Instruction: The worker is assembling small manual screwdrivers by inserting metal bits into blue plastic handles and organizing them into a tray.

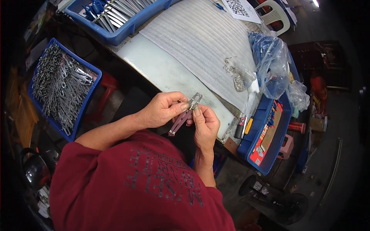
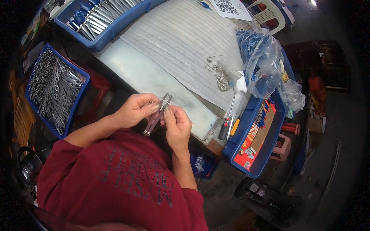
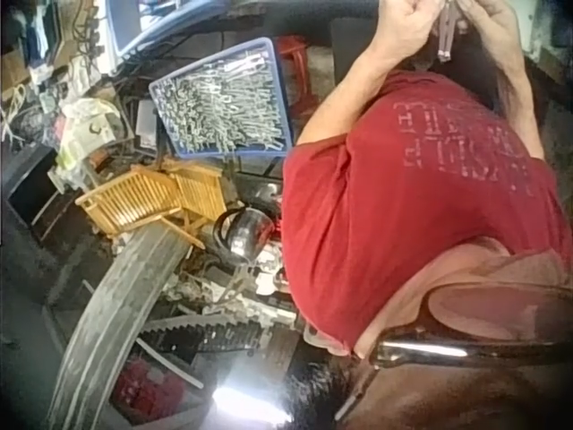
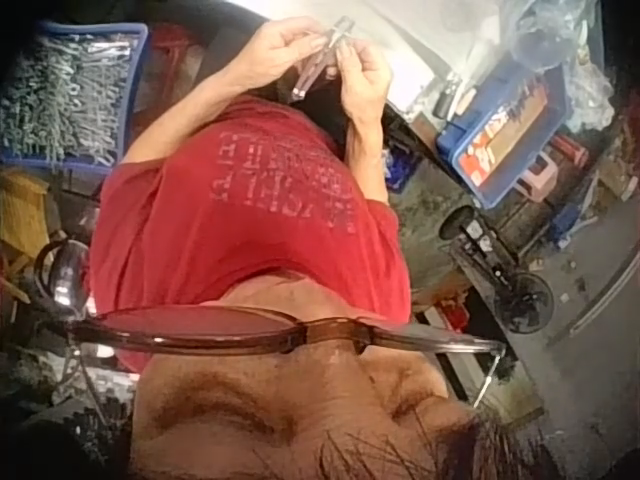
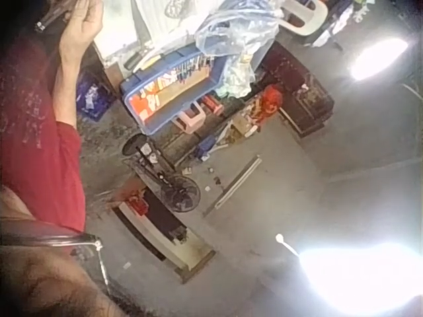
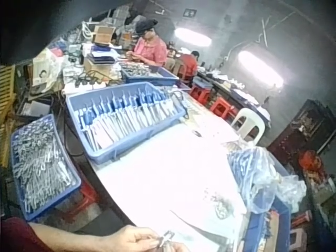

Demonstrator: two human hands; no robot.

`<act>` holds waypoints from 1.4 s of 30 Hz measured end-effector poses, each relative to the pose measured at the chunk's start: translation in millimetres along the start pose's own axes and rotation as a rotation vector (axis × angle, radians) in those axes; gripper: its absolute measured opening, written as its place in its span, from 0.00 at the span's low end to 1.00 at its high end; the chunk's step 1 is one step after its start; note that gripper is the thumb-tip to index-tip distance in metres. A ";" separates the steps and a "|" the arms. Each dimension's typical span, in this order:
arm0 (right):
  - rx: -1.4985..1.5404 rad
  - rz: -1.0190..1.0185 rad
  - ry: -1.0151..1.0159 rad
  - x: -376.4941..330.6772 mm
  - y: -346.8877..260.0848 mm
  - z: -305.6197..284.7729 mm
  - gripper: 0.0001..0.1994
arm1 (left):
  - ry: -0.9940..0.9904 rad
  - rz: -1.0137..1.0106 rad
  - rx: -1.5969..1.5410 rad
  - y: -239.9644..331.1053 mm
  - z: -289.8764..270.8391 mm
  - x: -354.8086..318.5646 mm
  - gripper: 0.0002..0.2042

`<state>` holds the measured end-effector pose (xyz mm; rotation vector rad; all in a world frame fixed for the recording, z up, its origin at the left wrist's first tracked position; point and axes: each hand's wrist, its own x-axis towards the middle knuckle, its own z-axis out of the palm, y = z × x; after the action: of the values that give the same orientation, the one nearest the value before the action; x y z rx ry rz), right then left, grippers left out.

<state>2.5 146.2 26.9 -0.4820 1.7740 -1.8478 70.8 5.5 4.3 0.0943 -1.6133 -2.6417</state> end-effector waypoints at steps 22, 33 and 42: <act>0.017 0.045 0.000 -0.4 4.8 -2.0 0.08 | 0.018 -0.017 0.003 -7.2 -3.2 -0.8 0.08; -0.001 0.045 -0.002 -1.1 2.3 -4.3 0.08 | -0.018 -0.053 0.004 -4.1 -5.5 -0.7 0.08; -0.012 0.035 -0.010 11.8 -4.5 -18.5 0.08 | -0.118 -0.139 0.038 -6.1 -9.9 0.3 0.08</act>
<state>-18.4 154.0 28.8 -0.4617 1.7765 -1.8089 71.2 -0.5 -5.7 0.0538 -1.7543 -2.7684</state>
